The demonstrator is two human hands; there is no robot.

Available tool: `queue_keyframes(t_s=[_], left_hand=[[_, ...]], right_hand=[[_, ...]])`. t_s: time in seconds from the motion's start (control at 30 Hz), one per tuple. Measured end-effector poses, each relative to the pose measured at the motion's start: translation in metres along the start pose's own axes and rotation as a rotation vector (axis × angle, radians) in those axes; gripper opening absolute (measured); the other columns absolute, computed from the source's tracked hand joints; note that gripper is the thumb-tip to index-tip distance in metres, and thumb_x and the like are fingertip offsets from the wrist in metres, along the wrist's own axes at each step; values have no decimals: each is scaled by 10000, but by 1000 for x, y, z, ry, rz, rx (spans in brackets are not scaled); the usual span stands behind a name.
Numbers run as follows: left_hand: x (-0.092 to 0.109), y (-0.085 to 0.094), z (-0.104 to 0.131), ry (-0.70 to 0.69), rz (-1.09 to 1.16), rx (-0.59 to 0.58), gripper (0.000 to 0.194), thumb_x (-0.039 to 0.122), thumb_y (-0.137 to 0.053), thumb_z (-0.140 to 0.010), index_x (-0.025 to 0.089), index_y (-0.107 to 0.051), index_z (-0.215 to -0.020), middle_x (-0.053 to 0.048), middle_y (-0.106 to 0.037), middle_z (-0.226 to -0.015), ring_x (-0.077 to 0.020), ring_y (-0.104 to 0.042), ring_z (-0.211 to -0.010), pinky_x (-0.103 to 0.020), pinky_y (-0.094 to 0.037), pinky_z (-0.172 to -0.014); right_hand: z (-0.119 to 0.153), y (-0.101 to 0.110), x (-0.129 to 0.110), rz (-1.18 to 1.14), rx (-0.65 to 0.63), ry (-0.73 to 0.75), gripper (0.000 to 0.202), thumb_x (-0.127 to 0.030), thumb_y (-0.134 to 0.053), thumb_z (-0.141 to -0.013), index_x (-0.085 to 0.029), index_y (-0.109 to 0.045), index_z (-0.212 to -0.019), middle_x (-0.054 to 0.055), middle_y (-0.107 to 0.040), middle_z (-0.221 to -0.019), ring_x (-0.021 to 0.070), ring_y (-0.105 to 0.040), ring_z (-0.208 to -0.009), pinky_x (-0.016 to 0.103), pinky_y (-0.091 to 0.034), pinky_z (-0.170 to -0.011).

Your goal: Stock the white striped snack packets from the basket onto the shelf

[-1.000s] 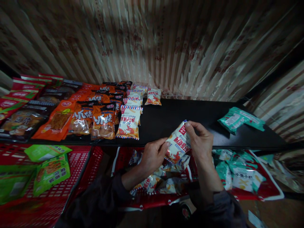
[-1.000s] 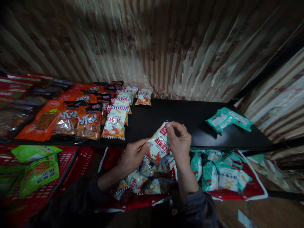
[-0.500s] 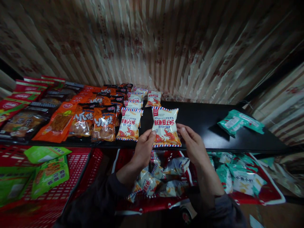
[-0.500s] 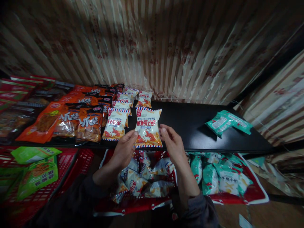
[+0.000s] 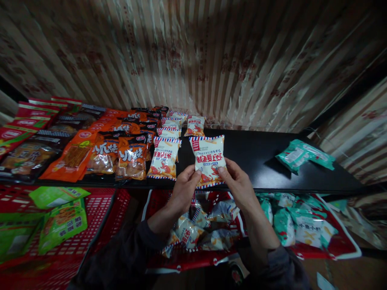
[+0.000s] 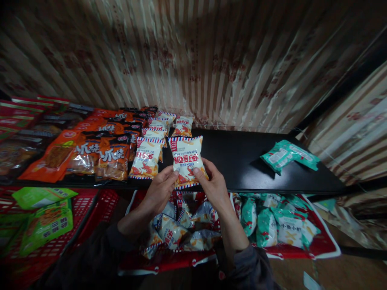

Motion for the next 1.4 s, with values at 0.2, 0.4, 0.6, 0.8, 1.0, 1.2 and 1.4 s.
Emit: queue_keyframes(t_s=[0.2, 0.4, 0.6, 0.8, 1.0, 1.2, 1.4], left_hand=[[6, -4, 3, 28, 34, -18, 396, 341, -746, -757, 153, -656, -1094, -114, -739, -1116, -268, -677, -1063, -420, -493, -977], [4, -1, 1, 14, 53, -7, 463, 383, -776, -747, 154, -645, -1128, -120, -728, -1151, -280, -667, -1085, -444, -496, -976], [0, 2, -2, 25, 63, 23, 496, 376, -813, -702, 154, -635, -1108, -112, -748, -1083, -282, -681, -1049, -447, -509, -956], [-5, -2, 2, 82, 4, -10, 421, 371, -789, -731, 153, -647, -1063, -110, -750, -1067, -251, -703, -963, -416, -528, -913], [-9, -3, 4, 97, -48, -40, 429, 367, -805, -716, 162, -655, -1061, -86, -756, -1022, -220, -706, -884, -385, -543, -864], [-9, -5, 6, 109, -33, -70, 450, 348, -814, -708, 162, -646, -1082, -92, -748, -1055, -225, -702, -922, -389, -540, -886], [-10, -8, 8, 121, 19, -117, 457, 341, -813, -711, 163, -639, -1095, -98, -740, -1091, -227, -702, -964, -397, -527, -923]], right_hand=[[2, -1, 0, 42, -19, 24, 434, -488, -720, -782, -247, -670, -1140, 51, -742, -1128, 249, -682, -1015, 435, -532, -932], [4, -2, -1, 124, -73, 44, 433, -492, -720, -783, -249, -666, -1138, 48, -746, -1091, 242, -686, -985, 420, -541, -897], [3, 0, -1, 45, -69, 5, 439, -546, -709, -780, -241, -673, -1093, 59, -748, -1097, 239, -690, -1019, 401, -546, -913], [1, 2, -4, -43, -18, -54, 524, -554, -749, -717, -250, -670, -1136, 63, -746, -1127, 239, -703, -981, 410, -560, -902], [4, -1, -9, -10, -35, -28, 463, -534, -743, -720, -248, -691, -1081, 51, -757, -1102, 252, -705, -967, 397, -576, -841], [2, 2, -1, -76, 95, -36, 397, -538, -756, -716, -236, -708, -968, 36, -781, -943, 228, -719, -793, 369, -593, -713], [1, 9, 4, -11, 181, -20, 379, -559, -753, -724, -225, -749, -902, 10, -769, -779, 194, -672, -630, 321, -551, -575]])
Point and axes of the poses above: each hand's wrist, its own z-axis away from the middle knuckle, its own y-axis out of the back of the hand, x = y × z, the point moved 3 cm from there along -z, towards the middle knuckle
